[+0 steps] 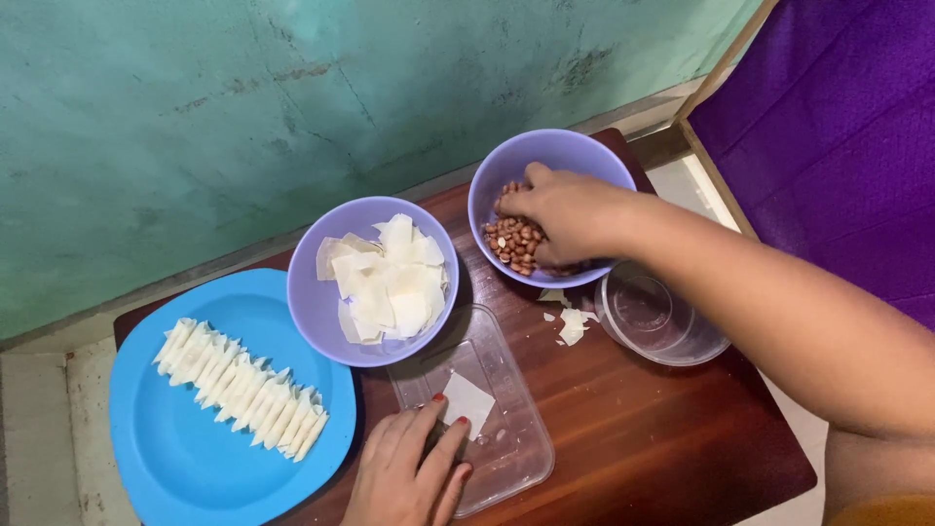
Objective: The person is manually assembling peanut rolls by placing a peanut on a small square wrapper and rolling it into a thin tube.
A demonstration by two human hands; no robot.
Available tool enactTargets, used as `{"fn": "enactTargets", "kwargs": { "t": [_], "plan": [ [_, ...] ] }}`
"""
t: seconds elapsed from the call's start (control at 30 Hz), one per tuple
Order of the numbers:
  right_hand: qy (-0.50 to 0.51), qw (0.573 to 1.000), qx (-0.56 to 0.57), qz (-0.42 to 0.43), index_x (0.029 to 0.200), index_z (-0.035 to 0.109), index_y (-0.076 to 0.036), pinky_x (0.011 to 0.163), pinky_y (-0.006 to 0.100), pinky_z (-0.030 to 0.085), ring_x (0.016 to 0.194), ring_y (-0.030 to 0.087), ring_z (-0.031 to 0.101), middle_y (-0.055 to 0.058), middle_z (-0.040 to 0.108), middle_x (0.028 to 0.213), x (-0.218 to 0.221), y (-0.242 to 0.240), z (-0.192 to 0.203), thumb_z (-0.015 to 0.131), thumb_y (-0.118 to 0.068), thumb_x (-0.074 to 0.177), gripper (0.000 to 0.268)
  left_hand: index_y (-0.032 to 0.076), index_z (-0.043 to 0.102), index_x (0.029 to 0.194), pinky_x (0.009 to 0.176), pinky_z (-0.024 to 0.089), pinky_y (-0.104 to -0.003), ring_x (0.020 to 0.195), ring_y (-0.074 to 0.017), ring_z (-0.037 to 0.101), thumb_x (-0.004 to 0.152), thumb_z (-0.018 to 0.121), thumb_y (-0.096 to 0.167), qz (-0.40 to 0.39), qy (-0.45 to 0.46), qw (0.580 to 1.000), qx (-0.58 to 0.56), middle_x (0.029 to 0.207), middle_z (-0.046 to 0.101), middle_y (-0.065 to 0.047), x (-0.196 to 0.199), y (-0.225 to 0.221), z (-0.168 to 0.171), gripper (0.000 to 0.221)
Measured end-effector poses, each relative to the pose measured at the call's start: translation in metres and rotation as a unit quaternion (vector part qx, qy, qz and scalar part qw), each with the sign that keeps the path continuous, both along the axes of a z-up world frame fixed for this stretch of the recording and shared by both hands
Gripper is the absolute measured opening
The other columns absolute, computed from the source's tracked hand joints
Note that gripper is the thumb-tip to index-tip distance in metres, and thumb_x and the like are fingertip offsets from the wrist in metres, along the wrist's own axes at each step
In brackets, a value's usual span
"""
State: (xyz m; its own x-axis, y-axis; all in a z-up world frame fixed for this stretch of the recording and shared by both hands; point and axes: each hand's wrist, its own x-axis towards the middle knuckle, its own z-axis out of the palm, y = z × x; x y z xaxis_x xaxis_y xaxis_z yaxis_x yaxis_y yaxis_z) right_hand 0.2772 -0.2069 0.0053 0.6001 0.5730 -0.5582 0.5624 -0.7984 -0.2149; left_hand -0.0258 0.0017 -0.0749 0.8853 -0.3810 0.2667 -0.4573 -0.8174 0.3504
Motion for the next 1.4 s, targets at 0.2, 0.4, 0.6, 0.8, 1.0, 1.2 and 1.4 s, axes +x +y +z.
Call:
{"fn": "enactTargets", "kwargs": {
  "t": [0.2, 0.4, 0.6, 0.8, 1.0, 1.2, 1.4],
  "plan": [
    [-0.016, 0.999, 0.027, -0.011, 0.128, 0.067, -0.026, 0.094, 0.049, 0.056, 0.122, 0.032, 0.060, 0.006, 0.062, 0.127, 0.019, -0.006, 0.015, 0.065, -0.006, 0.085, 0.048, 0.010, 0.063, 0.128, 0.094, 0.049, -0.055, 0.109, -0.0378, 0.061, 0.092, 0.072, 0.028, 0.007, 0.003, 1.000, -0.006, 0.137, 0.057, -0.023, -0.001, 0.000, -0.001, 0.042],
    [-0.018, 0.990, 0.121, -0.071, 0.117, 0.075, -0.023, 0.091, 0.046, 0.056, 0.116, 0.022, 0.067, -0.002, 0.073, 0.128, 0.004, -0.015, 0.077, 0.065, -0.011, 0.091, 0.031, 0.009, 0.063, 0.128, 0.094, 0.049, -0.054, 0.109, -0.0390, 0.061, 0.093, 0.072, 0.027, -0.003, -0.013, 1.000, -0.016, 0.136, 0.057, -0.024, 0.002, 0.001, 0.003, 0.041],
    [-0.077, 0.982, 0.160, -0.060, 0.113, 0.077, -0.027, 0.081, 0.038, 0.051, 0.093, 0.018, 0.072, -0.006, 0.081, 0.106, 0.010, -0.035, 0.066, 0.063, -0.002, 0.083, 0.041, 0.009, 0.062, 0.129, 0.094, 0.049, -0.054, 0.111, -0.0386, 0.061, 0.093, 0.072, 0.026, 0.000, -0.001, 1.000, -0.018, 0.137, 0.057, -0.024, 0.001, 0.000, 0.003, 0.041],
    [-0.067, 0.982, 0.159, -0.071, 0.099, 0.082, -0.018, 0.075, 0.033, 0.054, 0.082, 0.013, 0.076, -0.003, 0.083, 0.091, 0.012, -0.044, 0.055, 0.073, -0.009, 0.086, 0.017, 0.008, 0.062, 0.129, 0.095, 0.049, -0.053, 0.111, -0.0393, 0.060, 0.094, 0.070, 0.027, -0.004, -0.013, 1.000, -0.020, 0.137, 0.056, -0.025, 0.002, 0.000, 0.006, 0.040],
    [-0.071, 0.993, 0.092, -0.017, 0.108, 0.080, -0.024, 0.085, 0.039, 0.054, 0.092, 0.020, 0.076, -0.005, 0.083, 0.101, 0.016, -0.042, 0.026, 0.067, -0.015, 0.088, 0.025, 0.007, 0.061, 0.129, 0.094, 0.049, -0.053, 0.109, -0.0387, 0.061, 0.095, 0.070, 0.027, -0.004, -0.012, 1.000, -0.018, 0.136, 0.056, -0.025, 0.004, -0.001, 0.011, 0.040],
    [-0.091, 0.995, 0.042, -0.002, 0.100, 0.079, -0.020, 0.080, 0.046, 0.052, 0.092, 0.031, 0.071, 0.005, 0.079, 0.095, 0.001, -0.025, 0.018, 0.073, -0.027, 0.088, 0.016, 0.007, 0.061, 0.130, 0.097, 0.048, -0.053, 0.115, -0.0393, 0.059, 0.096, 0.070, 0.028, -0.004, -0.018, 1.000, -0.012, 0.139, 0.055, -0.025, 0.002, 0.000, 0.009, 0.041],
    [-0.112, 0.992, 0.058, 0.019, 0.081, 0.075, -0.013, 0.077, 0.046, 0.049, 0.084, 0.031, 0.068, 0.006, 0.076, 0.087, 0.005, -0.026, 0.001, 0.070, -0.023, 0.089, 0.013, 0.005, 0.060, 0.131, 0.094, 0.048, -0.053, 0.112, -0.0401, 0.058, 0.095, 0.072, 0.027, -0.007, -0.015, 1.000, -0.008, 0.138, 0.054, -0.026, 0.002, 0.000, 0.010, 0.043]
  ]
}}
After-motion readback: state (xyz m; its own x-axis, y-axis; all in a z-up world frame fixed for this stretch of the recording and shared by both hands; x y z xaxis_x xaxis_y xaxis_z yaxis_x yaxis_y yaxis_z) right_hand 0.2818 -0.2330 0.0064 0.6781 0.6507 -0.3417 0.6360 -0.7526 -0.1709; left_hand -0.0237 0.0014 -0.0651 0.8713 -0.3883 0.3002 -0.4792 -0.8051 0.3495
